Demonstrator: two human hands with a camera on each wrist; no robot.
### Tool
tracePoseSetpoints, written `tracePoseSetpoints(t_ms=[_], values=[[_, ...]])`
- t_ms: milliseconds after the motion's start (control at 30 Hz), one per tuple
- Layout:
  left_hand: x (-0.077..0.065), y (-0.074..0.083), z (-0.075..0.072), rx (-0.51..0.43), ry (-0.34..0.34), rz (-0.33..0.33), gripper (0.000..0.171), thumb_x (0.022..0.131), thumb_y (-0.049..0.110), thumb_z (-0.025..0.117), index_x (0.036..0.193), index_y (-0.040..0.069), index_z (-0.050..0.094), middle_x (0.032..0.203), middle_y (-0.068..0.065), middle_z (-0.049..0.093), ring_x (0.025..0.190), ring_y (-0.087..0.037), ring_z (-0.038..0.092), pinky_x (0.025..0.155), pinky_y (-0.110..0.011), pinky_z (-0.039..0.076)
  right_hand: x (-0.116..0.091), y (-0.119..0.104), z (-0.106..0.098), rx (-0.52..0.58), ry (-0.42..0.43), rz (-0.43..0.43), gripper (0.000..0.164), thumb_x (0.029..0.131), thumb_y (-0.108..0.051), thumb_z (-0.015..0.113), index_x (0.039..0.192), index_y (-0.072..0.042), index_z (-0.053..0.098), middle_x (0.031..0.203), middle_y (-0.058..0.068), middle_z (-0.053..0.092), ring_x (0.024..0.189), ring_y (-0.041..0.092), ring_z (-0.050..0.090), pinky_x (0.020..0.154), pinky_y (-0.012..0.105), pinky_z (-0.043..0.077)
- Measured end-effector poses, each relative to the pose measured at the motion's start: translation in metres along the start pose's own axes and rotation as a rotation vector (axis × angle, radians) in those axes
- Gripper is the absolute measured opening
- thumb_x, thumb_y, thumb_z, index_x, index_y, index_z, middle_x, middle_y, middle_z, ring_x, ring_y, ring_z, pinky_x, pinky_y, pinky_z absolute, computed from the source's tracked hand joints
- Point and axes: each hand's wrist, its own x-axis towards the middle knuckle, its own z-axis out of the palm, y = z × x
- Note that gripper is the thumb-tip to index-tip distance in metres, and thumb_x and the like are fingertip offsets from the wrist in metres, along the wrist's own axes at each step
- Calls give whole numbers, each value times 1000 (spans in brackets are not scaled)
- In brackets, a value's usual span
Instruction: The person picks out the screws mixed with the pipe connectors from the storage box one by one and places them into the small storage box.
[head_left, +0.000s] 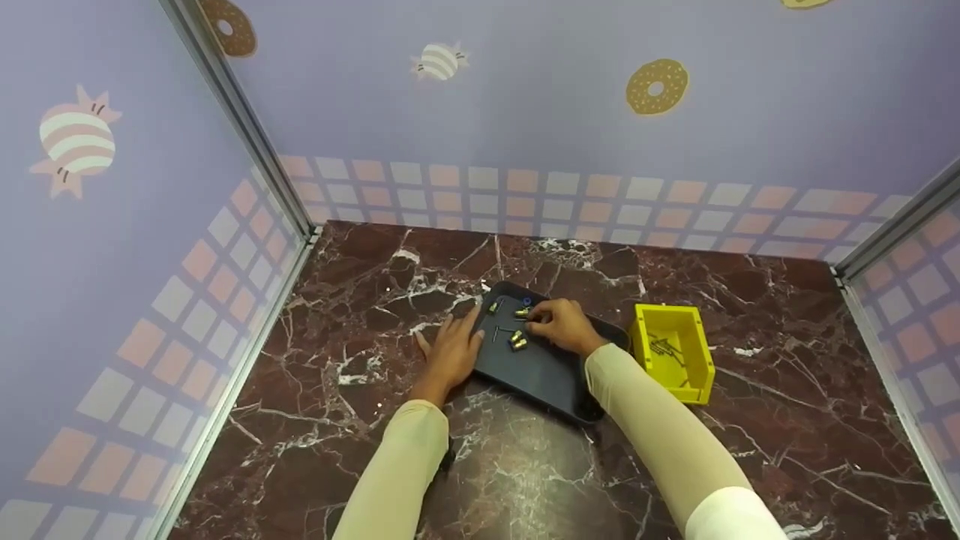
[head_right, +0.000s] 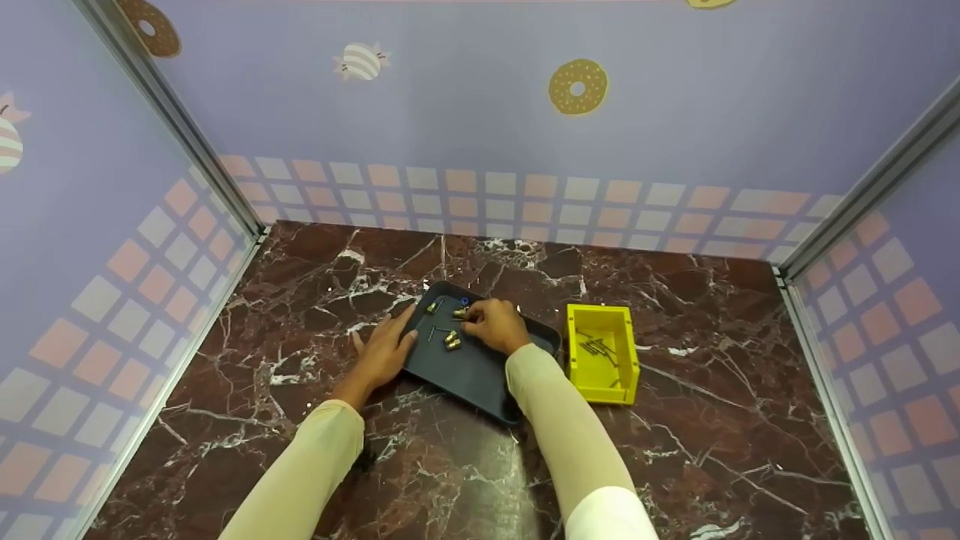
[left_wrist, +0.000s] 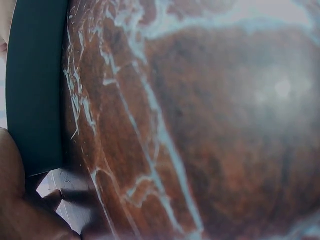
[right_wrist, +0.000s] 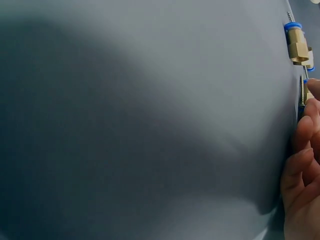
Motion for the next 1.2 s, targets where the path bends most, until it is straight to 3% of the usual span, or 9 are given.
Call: tracePoseSetpoints(t_ms=[267, 567, 833, 967, 1200], values=[[0, 1, 0, 9, 2, -3, 55, 109, 43, 43, 162, 40, 27, 156, 2, 50, 156, -27, 27, 116, -79, -5, -1, -2, 3, -107, 35, 38, 13, 88, -28, 81, 96, -18, 80, 80, -3, 73, 71, 10, 63, 65, 29, 50], [1, 0, 3, 6, 4, -1, 56, 109, 45, 42, 162, 42, 25, 157, 4, 49, 157, -26, 26, 117, -78, -7, -5, 0, 4, -112, 45, 35, 8, 92, -28, 78, 92, -20, 80, 81, -3, 73, 71, 11, 63, 66, 30, 51], [1, 0, 2, 10, -9, -3, 56, 109, 46, 41, 162, 42, 24, 157, 3, 48, 157, -26, 25, 117, -78, -5, -5, -2, -2, -97, 4, -36, 12, 95, -22, 75, 95, -12, 80, 84, 3, 76, 73, 13, 65, 71, 32, 53], [0, 0, 1, 9, -14, -6, 55, 109, 45, 41, 162, 40, 25, 158, 2, 48, 157, -27, 24, 117, -79, -4, -6, -4, -4, -80, 1, -73, 12, 96, -20, 73, 94, -10, 80, 82, 3, 77, 71, 13, 66, 71, 33, 53], [0, 0, 0, 6, -3, -12, 55, 109, 44, 42, 162, 39, 27, 158, 1, 48, 157, -27, 26, 117, -78, -3, -8, -5, -10, -63, 16, -60, 12, 96, -21, 73, 93, -12, 80, 76, 0, 74, 62, 8, 58, 59, 25, 48]])
